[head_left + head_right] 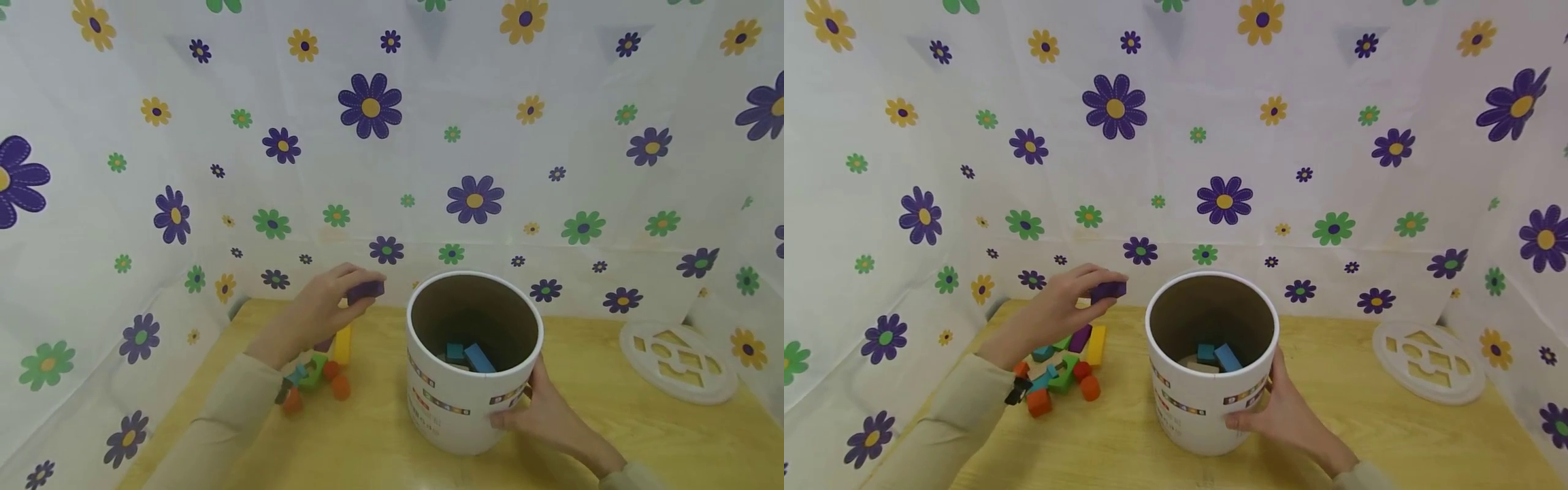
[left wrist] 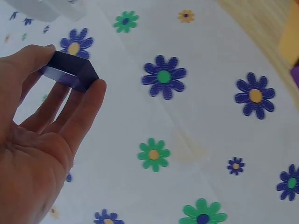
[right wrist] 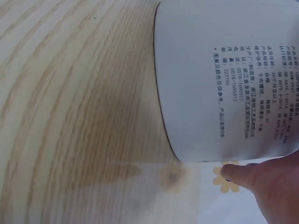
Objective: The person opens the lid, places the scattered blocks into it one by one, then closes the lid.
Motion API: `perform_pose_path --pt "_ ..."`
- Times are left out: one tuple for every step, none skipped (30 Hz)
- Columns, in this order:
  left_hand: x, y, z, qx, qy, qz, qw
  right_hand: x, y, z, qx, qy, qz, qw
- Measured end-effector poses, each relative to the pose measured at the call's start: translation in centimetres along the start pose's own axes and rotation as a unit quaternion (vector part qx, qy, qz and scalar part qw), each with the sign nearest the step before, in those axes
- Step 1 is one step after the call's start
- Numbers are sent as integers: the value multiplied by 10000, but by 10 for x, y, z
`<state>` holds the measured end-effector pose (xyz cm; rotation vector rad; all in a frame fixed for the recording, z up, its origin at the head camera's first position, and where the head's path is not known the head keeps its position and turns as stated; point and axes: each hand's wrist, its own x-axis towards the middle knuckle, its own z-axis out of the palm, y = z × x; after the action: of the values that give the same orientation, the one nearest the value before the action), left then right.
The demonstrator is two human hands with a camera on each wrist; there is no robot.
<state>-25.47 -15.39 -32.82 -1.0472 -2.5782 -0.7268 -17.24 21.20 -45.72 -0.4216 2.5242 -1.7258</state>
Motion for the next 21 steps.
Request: perform_pose_path --pt "1 3 -1 -26 11 41 10000 0 2 1 68 -5 -95 9999" --pt "2 7 -2 -52 29 106 9999 0 4 2 126 -3 -201 9997" --pt "3 11 -2 -77 56 181 9998 1 6 3 181 9 -328 9993" --pt "5 15 -3 -108 80 267 9996 1 8 3 226 24 -455 9987" --pt "6 18 -3 -134 99 348 9993 1 10 4 236 51 -553 9982" --pt "8 22 -4 -173 102 423 9989 2 11 4 221 70 -638 9977" --pt "10 26 -4 -211 101 501 9985 2 12 4 194 90 -676 9975" --pt "12 30 -4 -260 105 575 9980 3 12 4 178 109 -715 9972" --pt "14 33 -4 -295 94 644 9974 3 13 4 143 123 -713 9973" --pt "16 37 -5 -335 83 729 9967 3 13 4 114 122 -704 9974" --pt "18 40 -4 -386 68 799 9960 3 12 4 84 121 -692 9975" --pt "21 43 -4 -419 54 870 9953 3 12 4 83 112 -681 9976" --pt "24 46 -4 -426 57 957 9945 3 12 4 93 116 -679 9976" --pt "26 49 -3 -433 54 1040 9936 3 12 4 96 119 -671 9976" --pt "29 52 -3 -436 38 1117 9928 4 12 4 113 118 -669 9976" --pt "32 55 -2 -445 28 1179 9920 4 12 4 149 117 -684 9975" --pt "35 58 0 -449 17 1230 9914 4 12 4 178 119 -691 9974" --pt "37 60 1 -438 -4 1266 9910 4 12 4 197 120 -688 9974" --pt "39 63 2 -420 -19 1298 9906 4 12 3 196 119 -676 9974" --pt "41 66 3 -417 -45 1316 9904 4 12 3 198 114 -670 9975" --pt "43 69 5 -402 -72 1338 9902 4 12 3 202 112 -667 9975"
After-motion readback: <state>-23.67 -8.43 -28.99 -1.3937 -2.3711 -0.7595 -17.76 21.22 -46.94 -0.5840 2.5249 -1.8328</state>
